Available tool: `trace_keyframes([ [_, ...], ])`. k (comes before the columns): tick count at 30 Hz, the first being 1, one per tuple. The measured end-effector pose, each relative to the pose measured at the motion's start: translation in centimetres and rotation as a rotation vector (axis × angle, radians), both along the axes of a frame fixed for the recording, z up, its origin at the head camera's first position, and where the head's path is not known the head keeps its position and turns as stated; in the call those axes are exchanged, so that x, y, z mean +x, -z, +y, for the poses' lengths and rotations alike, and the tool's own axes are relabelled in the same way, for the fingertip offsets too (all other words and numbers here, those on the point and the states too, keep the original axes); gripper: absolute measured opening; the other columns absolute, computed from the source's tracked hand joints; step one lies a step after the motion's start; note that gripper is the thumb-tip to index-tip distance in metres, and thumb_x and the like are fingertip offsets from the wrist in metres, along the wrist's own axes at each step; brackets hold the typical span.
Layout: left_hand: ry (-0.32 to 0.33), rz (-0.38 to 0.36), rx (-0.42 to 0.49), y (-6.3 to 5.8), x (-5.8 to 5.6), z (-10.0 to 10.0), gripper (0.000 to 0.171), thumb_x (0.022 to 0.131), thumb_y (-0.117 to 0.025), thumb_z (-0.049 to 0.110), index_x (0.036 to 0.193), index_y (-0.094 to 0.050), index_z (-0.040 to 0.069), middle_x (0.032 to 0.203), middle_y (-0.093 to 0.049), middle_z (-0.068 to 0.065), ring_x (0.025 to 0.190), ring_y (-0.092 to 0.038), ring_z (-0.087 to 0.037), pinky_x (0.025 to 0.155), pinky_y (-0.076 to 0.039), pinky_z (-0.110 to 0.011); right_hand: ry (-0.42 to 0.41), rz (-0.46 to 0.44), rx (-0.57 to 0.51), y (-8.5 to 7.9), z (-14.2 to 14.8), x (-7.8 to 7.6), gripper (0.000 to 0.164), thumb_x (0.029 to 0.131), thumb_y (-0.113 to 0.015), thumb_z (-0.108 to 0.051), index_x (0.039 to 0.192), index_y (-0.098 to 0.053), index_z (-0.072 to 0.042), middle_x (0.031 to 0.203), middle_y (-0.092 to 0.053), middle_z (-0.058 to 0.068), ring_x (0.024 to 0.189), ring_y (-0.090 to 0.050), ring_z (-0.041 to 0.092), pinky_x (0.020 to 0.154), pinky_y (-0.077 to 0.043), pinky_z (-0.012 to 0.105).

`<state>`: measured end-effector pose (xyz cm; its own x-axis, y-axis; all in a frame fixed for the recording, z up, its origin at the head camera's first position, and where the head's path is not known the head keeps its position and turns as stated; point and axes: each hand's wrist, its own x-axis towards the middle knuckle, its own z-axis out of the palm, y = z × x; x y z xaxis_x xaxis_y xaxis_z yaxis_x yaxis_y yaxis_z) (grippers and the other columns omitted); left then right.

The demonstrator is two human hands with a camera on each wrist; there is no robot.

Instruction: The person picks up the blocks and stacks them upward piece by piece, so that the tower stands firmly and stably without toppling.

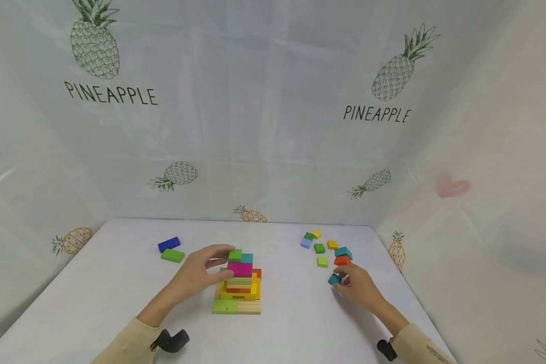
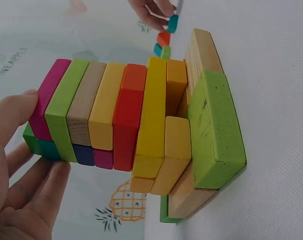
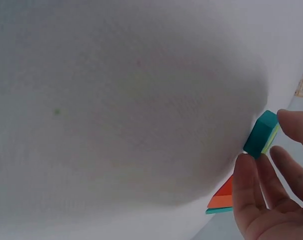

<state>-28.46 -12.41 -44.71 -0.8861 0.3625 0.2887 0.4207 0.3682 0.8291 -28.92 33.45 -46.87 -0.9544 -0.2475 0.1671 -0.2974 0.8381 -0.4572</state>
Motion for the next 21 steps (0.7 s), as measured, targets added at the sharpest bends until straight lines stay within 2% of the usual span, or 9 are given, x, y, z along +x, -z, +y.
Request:
trace_keyframes([
  [7,0.014,0.005,-0.001,0.1,-0.1,-0.2,0.064,0.092,-0.086,0.035,0.149,-0.059,0.019,0.142,-0.065,0.002,0.129,-0.067,-0.019,0.108,-0.054,-0.045,0.031,-0.037,-0.017,0.4,-0.2,-0.3,0.032,0.086,-0.084,-0.003,0.116,-0.074,0.000,0.105,-0.072,0.005,0.086,-0.067,0.015,0.072,-0.059,0.024],
  [10,0.014,0.008,0.000,0.1,-0.2,-0.2,0.064,0.092,-0.085,0.035,0.148,-0.059,0.020,0.142,-0.065,0.002,0.129,-0.067,-0.018,0.108,-0.054,-0.043,0.008,-0.035,-0.031,0.3,-0.6,-0.3,0.032,0.086,-0.084,-0.003,0.117,-0.075,-0.001,0.106,-0.074,0.005,0.087,-0.068,0.014,0.074,-0.059,0.023],
  [15,0.015,0.003,0.001,0.1,-0.1,-0.1,0.063,0.092,-0.085,0.037,0.148,-0.059,0.024,0.143,-0.064,0.003,0.129,-0.067,-0.018,0.108,-0.054,-0.043,-0.138,0.040,-0.075,-1.1,-2.7,0.0,0.029,0.088,-0.082,-0.001,0.116,-0.076,0.000,0.106,-0.074,0.004,0.088,-0.070,0.012,0.077,-0.062,0.026],
  [18,0.008,0.004,0.001,0.1,0.0,-0.1,0.062,0.092,-0.086,0.037,0.147,-0.060,0.026,0.142,-0.065,0.004,0.129,-0.067,-0.019,0.108,-0.054,-0.044,-0.239,0.099,-0.124,-2.7,-5.2,0.1,0.027,0.089,-0.081,0.000,0.116,-0.077,-0.001,0.105,-0.073,0.004,0.088,-0.071,0.012,0.078,-0.065,0.031],
  [21,0.003,0.008,0.000,0.0,0.1,-0.1,0.061,0.092,-0.086,0.037,0.147,-0.060,0.027,0.141,-0.065,0.004,0.128,-0.067,-0.018,0.108,-0.054,-0.044,-0.310,0.120,-0.164,-4.3,-8.2,0.1,0.027,0.090,-0.080,0.000,0.117,-0.077,-0.002,0.106,-0.072,0.003,0.090,-0.071,0.012,0.080,-0.065,0.035],
])
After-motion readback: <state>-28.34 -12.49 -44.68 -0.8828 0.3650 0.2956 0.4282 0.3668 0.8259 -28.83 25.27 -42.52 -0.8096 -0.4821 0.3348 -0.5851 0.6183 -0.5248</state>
